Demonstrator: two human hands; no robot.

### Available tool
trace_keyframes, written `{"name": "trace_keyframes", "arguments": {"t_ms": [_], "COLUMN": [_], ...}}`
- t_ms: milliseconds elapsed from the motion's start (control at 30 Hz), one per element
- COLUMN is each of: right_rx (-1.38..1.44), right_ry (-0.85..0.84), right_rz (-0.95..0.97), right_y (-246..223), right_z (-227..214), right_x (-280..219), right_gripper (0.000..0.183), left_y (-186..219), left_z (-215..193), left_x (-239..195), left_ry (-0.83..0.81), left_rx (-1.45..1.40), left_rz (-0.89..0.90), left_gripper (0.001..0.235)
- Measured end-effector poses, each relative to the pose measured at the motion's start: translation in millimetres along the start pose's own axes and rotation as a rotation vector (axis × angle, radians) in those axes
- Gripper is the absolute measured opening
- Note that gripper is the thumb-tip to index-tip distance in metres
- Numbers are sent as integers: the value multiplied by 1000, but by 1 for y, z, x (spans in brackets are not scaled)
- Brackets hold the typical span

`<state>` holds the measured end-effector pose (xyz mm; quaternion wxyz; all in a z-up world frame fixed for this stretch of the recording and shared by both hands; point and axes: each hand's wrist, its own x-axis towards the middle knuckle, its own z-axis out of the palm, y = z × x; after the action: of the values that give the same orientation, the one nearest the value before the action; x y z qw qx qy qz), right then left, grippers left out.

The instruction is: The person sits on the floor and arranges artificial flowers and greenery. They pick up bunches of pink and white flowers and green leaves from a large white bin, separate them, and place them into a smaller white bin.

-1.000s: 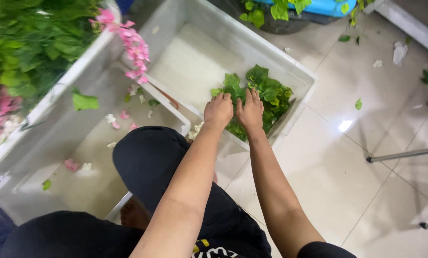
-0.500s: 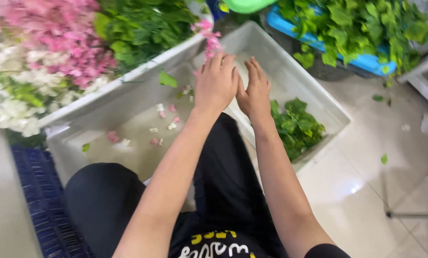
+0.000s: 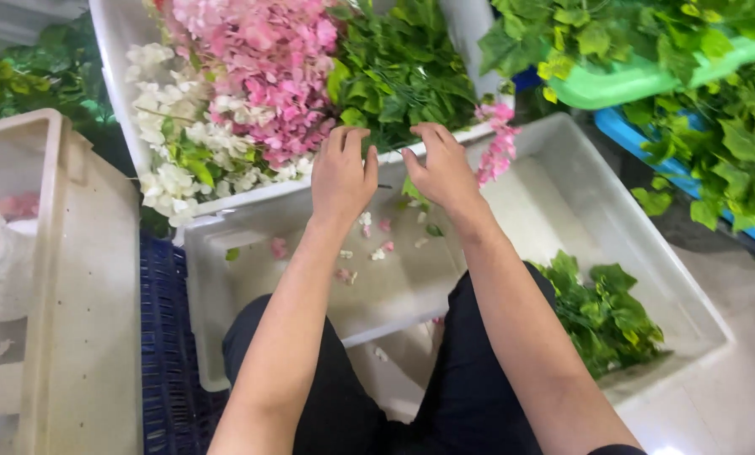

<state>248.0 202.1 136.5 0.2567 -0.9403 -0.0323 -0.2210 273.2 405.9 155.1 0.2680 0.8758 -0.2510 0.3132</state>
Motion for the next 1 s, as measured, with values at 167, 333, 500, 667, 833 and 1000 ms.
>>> {"name": "trace_keyframes", "arguments": {"t_ms": [167,333,500,667,833,1000], "right_rx": [93,86,65,100,47,-61], "right_ry": [42,146,163,6,-210,-69], "right_rz": [-4,13,71,121,225,187], "right_y": [11,23,8,0,39,26], "right_z": [47,77,81,72,102,93], "right_x": [21,48,66,80,92,84], "right_gripper": [36,36,48,51,68,38], "left_y": [-41,-44,-46,-39,-54,-59], "left_z": [28,44,57,44,54,59], "left_x": [13,32,68,86,76,67], "left_ry": [-59,-247,-551,-854,-981,-882], "left_rx": [-81,-242,-386,-454,-392,-363], "left_rz": [-70,-146,-190,-340,-382,-403], "left_gripper": [24,26,35,53,58,62]}}
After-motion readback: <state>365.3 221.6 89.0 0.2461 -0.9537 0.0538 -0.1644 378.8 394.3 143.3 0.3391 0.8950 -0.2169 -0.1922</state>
